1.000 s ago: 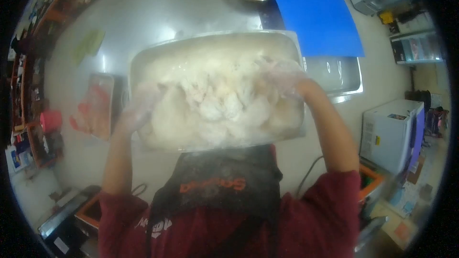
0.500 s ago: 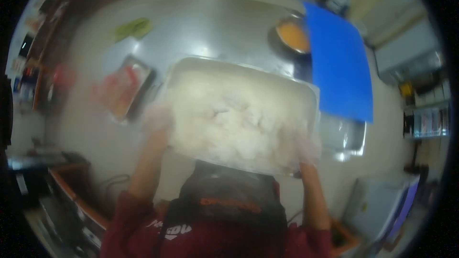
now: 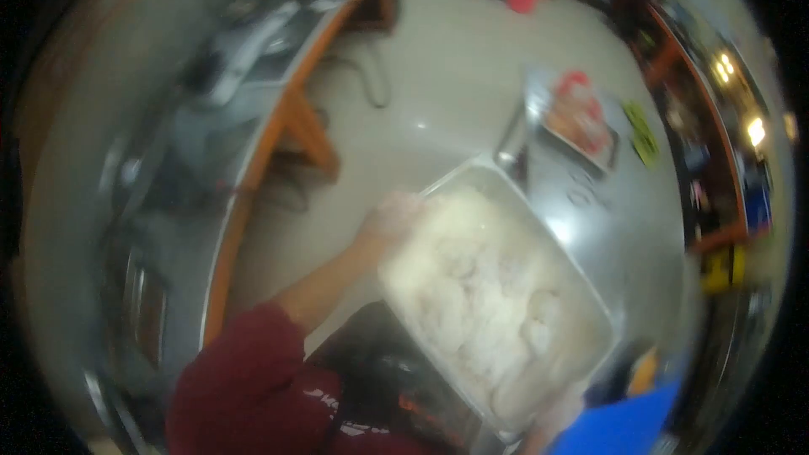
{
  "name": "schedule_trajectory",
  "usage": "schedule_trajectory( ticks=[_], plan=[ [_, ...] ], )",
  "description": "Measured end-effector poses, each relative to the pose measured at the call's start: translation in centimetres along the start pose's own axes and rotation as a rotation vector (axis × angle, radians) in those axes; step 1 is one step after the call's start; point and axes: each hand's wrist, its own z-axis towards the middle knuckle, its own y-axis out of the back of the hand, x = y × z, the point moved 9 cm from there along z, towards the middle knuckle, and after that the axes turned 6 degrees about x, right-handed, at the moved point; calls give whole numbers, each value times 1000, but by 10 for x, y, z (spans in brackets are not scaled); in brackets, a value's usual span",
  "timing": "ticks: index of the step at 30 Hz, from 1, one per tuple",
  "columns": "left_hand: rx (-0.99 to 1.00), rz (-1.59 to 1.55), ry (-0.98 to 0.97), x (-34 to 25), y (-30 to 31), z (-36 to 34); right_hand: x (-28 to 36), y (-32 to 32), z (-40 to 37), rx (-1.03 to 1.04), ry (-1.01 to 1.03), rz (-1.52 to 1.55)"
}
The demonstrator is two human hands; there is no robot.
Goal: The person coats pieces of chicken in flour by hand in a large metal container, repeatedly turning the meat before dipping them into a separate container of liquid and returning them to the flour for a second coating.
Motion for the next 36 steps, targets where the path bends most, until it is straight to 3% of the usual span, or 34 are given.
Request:
schedule_trajectory(
  ticks=[6,10,12,15,19,20,24,27,30,36],
  plan=[
    [-244,215,478,74,174,-243,182,59,69,101,529,239],
    [-195,147,975,151,218,-427,314,-26,86,424,637,735],
    [-131,205,1159,184,217,-527,404,-22,68,424,797,775],
    [-198,361,1362,191,230,-668,569,8,-23,244,1235,356],
    [-341,245,1638,170,192,-878,740,17,-164,206,1536,-446],
    [-409,222,1713,159,190,-902,764,14,-189,184,1592,-655],
    [-828,202,1968,108,207,-956,868,-2,-281,294,1869,-411],
    [-982,215,1981,96,216,-963,924,-40,-309,299,1909,-93],
    [-1063,236,1950,98,229,-960,965,-48,-327,308,1849,-213],
    [-1179,300,1892,120,269,-944,987,39,-371,205,1961,-305]
  ],
)
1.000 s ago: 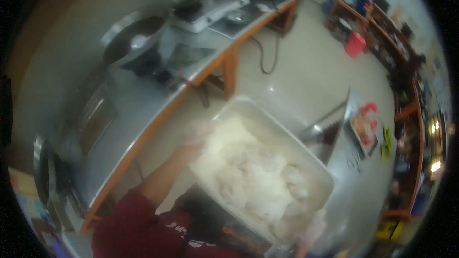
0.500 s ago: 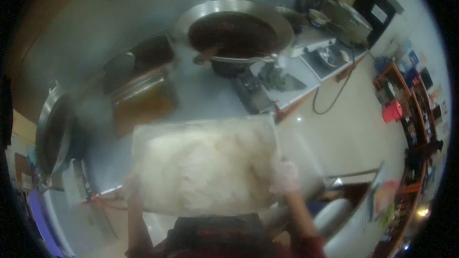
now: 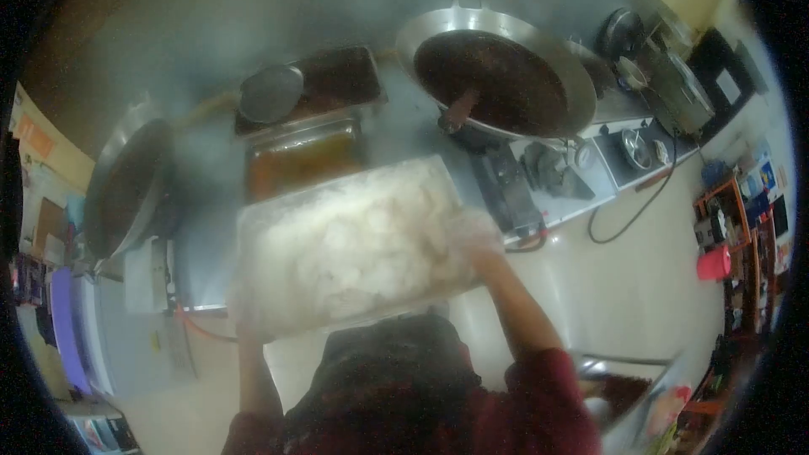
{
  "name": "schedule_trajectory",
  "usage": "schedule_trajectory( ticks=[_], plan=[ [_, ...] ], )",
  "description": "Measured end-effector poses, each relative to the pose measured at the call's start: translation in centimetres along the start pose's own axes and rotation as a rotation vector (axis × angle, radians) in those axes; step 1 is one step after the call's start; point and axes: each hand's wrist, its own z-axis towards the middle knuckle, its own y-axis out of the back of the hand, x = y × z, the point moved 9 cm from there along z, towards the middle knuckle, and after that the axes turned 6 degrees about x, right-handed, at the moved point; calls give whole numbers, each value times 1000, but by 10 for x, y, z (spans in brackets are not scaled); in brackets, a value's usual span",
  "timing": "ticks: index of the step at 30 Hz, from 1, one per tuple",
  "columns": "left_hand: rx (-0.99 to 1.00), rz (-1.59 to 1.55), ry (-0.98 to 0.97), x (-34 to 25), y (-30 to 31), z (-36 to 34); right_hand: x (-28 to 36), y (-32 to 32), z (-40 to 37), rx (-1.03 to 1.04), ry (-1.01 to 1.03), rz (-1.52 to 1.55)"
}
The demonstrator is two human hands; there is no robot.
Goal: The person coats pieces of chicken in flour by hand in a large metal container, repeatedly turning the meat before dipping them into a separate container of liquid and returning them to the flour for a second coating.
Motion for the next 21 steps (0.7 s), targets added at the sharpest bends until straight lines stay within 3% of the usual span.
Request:
schedule_trajectory(
  ticks=[1,3,5,9,14,16,17,18,20,21],
  plan=[
    [-18,-10,-1,-7,1,4,2,5,-1,-17,29,-18],
    [-50,-28,2,-17,2,6,-7,1,-6,-163,-115,63],
    [-78,-59,4,-26,2,3,2,-22,-3,-214,-80,24],
    [-6,-175,-14,-50,-29,-12,82,-35,3,26,350,-87],
    [271,-478,0,-92,-128,-17,182,-5,-34,335,831,-321],
    [387,-620,23,-106,-162,-22,206,27,-53,444,923,-282],
    [454,-693,42,-110,-176,-28,209,51,-58,474,826,-87],
    [531,-764,57,-112,-187,-35,212,76,-63,489,734,116],
    [656,-884,98,-117,-204,-51,218,82,-60,381,789,215],
    [696,-924,111,-116,-207,-55,226,56,-56,236,947,116]
  ],
)
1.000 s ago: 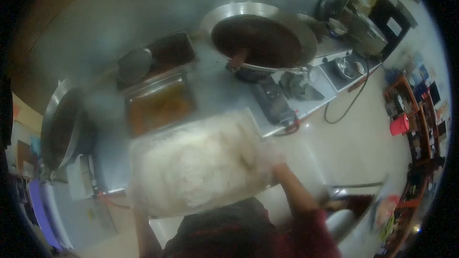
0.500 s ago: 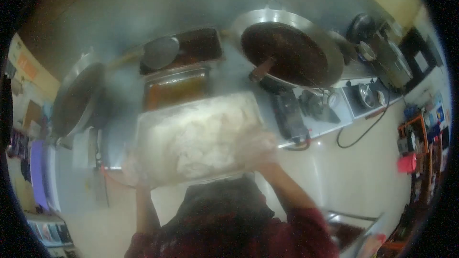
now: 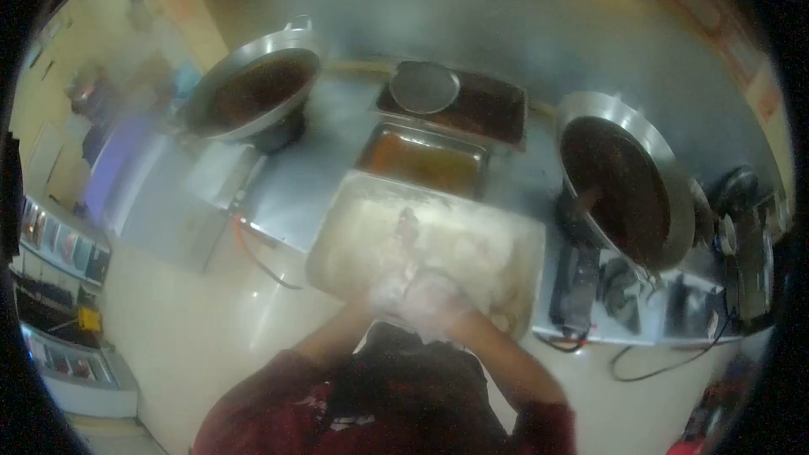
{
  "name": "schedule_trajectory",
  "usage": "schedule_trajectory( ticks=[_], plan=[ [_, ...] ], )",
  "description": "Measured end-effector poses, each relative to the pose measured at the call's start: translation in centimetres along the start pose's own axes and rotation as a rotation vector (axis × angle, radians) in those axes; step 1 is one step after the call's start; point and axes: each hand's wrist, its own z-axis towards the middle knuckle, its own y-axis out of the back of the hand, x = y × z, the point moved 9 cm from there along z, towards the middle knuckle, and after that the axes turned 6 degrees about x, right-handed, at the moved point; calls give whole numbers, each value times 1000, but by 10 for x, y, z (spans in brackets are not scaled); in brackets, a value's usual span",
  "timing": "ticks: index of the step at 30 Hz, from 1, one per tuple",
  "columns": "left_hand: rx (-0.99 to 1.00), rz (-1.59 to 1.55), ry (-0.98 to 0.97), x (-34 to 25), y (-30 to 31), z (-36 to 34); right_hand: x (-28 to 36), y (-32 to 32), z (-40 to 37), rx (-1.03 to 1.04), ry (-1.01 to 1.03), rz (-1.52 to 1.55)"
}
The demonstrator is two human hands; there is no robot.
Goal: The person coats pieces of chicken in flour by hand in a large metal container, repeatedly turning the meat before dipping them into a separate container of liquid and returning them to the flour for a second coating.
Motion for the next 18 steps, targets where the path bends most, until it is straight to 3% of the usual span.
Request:
schedule_trajectory(
  ticks=[4,12,16,18],
  plan=[
    [-27,-83,-9,2,11,0,-26,-71,33,-107,123,-242],
    [-339,-72,-191,-27,61,12,-1,-113,69,95,74,-63],
    [-451,130,-195,-33,101,5,-11,-99,51,125,53,110],
    [-396,376,-153,-37,107,20,-43,-74,31,96,12,237]
  ],
)
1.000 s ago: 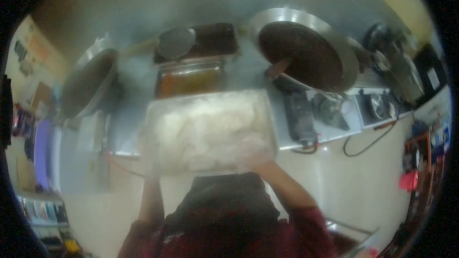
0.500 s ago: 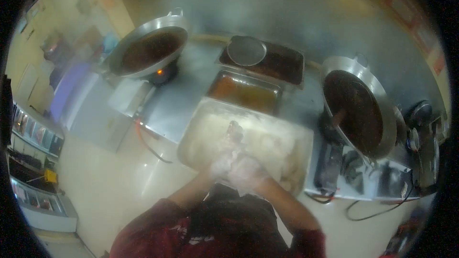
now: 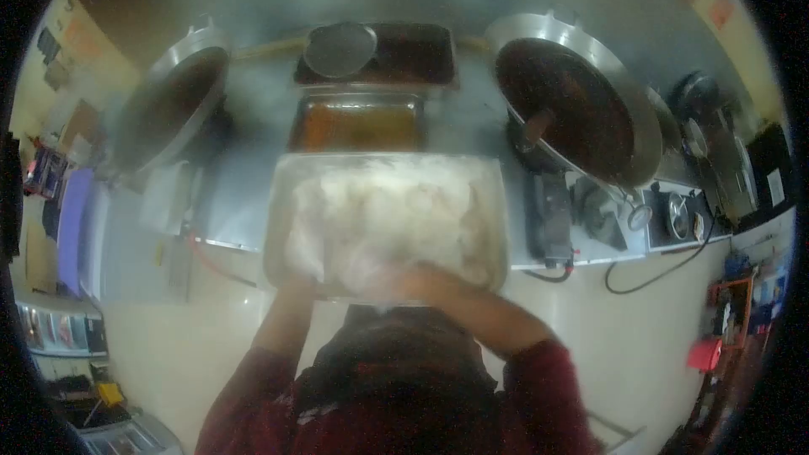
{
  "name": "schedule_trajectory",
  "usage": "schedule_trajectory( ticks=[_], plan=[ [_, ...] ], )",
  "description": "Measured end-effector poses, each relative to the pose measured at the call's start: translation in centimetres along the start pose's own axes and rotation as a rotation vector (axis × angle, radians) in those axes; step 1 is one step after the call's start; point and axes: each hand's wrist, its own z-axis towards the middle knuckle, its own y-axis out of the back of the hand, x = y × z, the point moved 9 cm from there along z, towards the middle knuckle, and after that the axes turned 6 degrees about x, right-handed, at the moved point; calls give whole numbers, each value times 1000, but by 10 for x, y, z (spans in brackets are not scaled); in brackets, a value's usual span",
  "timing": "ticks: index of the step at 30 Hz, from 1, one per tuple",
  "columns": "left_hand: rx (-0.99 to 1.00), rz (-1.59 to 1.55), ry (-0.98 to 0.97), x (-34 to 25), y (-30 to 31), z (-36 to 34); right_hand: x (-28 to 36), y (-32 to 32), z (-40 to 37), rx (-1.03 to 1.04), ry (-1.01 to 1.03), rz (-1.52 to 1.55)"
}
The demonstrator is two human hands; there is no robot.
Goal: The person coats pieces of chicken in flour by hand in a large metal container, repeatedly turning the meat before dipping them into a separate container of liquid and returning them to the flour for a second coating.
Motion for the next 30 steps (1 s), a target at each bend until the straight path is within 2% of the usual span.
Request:
schedule_trajectory(
  ticks=[2,4,6,7,9,10,12,14,15,18,20,24,25,26,28,30],
  plan=[
    [232,339,-57,-6,-23,28,-58,42,-28,-96,-153,60],
    [527,654,-160,-7,-65,41,-121,69,-37,-179,-414,-29],
    [758,915,-308,-7,-105,46,-162,71,-24,-182,-597,-144],
    [818,1008,-357,-2,-122,47,-167,61,-11,-186,-607,-165],
    [803,1121,-296,21,-142,60,-171,47,28,-239,-636,-186],
    [643,1101,-67,63,-148,72,-177,44,38,-254,-645,-158],
    [584,1747,-130,61,-155,60,-197,41,44,-265,-643,-70],
    [658,1755,-369,35,-146,45,-213,37,29,-219,-578,56],
    [696,1663,-429,24,-130,39,-214,38,16,-192,-541,110],
    [735,1369,-384,-2,-61,24,-194,31,-21,-80,-431,161],
    [740,1312,-321,-1,-46,7,-164,19,-48,-28,-397,94],
    [745,1354,-276,14,-70,-31,-100,3,-53,-52,-353,-113],
    [719,1328,-320,-3,-77,-40,-89,1,-44,-76,-354,-153],
    [627,1194,-404,-52,-79,-46,-80,0,-36,-97,-364,-183],
    [608,1137,-424,-79,-94,-44,-73,0,-20,-132,-398,-224],
    [730,1308,-300,-67,-108,-38,-76,8,-5,-139,-422,-237]
  ],
)
